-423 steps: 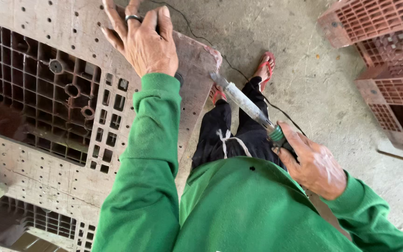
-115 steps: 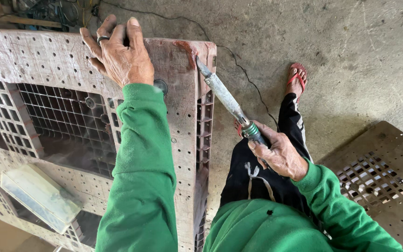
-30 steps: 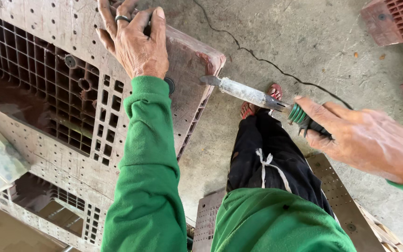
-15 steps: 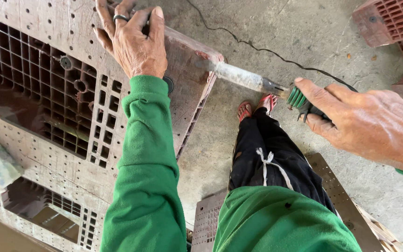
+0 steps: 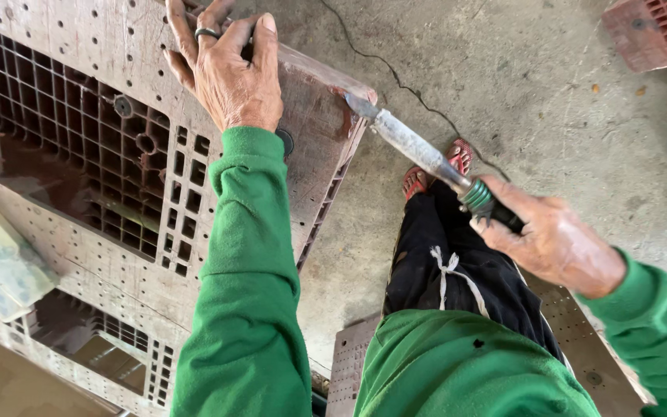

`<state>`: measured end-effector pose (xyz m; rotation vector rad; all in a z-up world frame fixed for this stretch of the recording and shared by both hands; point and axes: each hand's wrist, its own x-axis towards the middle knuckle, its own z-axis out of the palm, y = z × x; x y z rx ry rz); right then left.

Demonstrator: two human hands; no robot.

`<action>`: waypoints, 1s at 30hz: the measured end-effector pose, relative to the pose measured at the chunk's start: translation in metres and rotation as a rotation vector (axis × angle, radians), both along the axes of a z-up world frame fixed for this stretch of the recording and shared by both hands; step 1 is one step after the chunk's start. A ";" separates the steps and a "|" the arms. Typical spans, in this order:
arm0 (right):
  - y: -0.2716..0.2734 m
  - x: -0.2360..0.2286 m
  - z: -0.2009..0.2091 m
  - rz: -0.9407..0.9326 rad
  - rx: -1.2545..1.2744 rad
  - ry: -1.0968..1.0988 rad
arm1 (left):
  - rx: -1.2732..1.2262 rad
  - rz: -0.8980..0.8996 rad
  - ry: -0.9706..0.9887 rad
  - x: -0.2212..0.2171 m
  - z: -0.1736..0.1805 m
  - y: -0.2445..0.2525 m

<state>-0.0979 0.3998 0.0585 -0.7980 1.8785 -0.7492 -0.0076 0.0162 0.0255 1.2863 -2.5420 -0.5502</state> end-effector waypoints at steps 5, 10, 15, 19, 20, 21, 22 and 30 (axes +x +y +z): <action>0.011 0.033 -0.024 -0.117 -0.107 -0.005 | -0.093 -0.069 0.040 -0.003 0.001 0.003; 0.021 0.055 -0.039 -0.082 -0.250 0.161 | -0.085 -0.073 0.029 -0.001 0.000 -0.001; 0.023 0.070 -0.061 -0.118 -0.316 0.179 | -0.085 -0.072 0.030 -0.001 -0.003 -0.002; 0.013 0.082 -0.084 -0.222 -0.293 -0.028 | -0.093 -0.070 0.017 -0.001 -0.002 -0.002; 0.010 0.085 -0.089 -0.240 -0.294 -0.066 | -0.095 -0.073 0.017 -0.001 -0.001 -0.002; 0.008 0.088 -0.094 -0.258 -0.295 -0.105 | -0.097 -0.076 0.016 -0.001 -0.001 -0.002; 0.007 0.090 -0.098 -0.268 -0.317 -0.102 | -0.090 -0.072 0.019 -0.001 -0.001 -0.002; -0.001 0.106 -0.128 -0.346 -0.387 -0.247 | -0.078 -0.058 0.022 -0.002 0.000 -0.001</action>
